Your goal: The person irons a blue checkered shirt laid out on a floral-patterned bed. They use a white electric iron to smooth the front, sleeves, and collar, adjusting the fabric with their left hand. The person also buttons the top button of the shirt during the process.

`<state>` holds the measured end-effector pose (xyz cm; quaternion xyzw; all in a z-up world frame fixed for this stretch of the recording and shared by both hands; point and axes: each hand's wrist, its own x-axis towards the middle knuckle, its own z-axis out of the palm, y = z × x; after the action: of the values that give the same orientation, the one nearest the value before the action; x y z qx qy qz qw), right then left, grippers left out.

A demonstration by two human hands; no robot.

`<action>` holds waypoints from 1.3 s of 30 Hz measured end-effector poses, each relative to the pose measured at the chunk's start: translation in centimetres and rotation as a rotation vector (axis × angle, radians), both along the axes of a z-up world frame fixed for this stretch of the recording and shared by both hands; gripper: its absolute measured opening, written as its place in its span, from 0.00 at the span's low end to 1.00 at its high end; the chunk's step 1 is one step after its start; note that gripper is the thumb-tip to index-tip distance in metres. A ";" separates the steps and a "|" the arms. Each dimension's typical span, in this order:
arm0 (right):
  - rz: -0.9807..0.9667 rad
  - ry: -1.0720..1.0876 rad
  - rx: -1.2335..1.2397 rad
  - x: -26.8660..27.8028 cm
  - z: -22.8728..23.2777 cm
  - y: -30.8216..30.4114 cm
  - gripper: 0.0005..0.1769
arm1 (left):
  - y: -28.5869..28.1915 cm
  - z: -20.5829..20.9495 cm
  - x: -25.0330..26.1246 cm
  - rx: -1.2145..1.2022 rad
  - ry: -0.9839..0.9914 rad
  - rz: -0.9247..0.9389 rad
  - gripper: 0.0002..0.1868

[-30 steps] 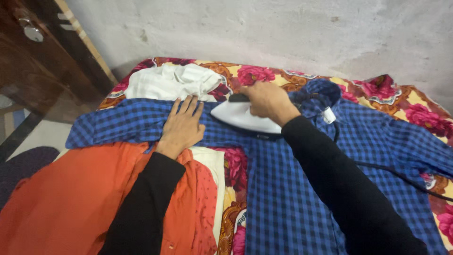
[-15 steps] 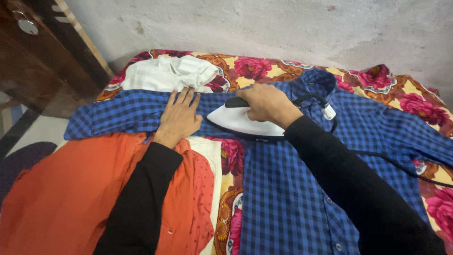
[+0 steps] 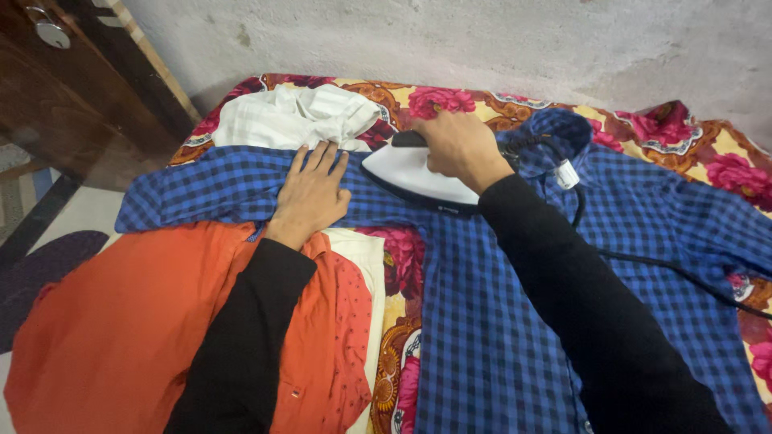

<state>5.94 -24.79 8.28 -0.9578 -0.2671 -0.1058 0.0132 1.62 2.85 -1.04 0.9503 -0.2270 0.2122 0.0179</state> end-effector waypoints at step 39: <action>-0.784 0.088 0.435 -27.3 4.1 -47.6 0.25 | -45.5 0.9 -17.0 -0.258 0.127 -0.618 0.42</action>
<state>-21.36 -72.39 12.36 -0.9651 0.1453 -0.1158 0.1847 -15.37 -42.68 -0.12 0.8378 -0.4739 0.1641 0.2156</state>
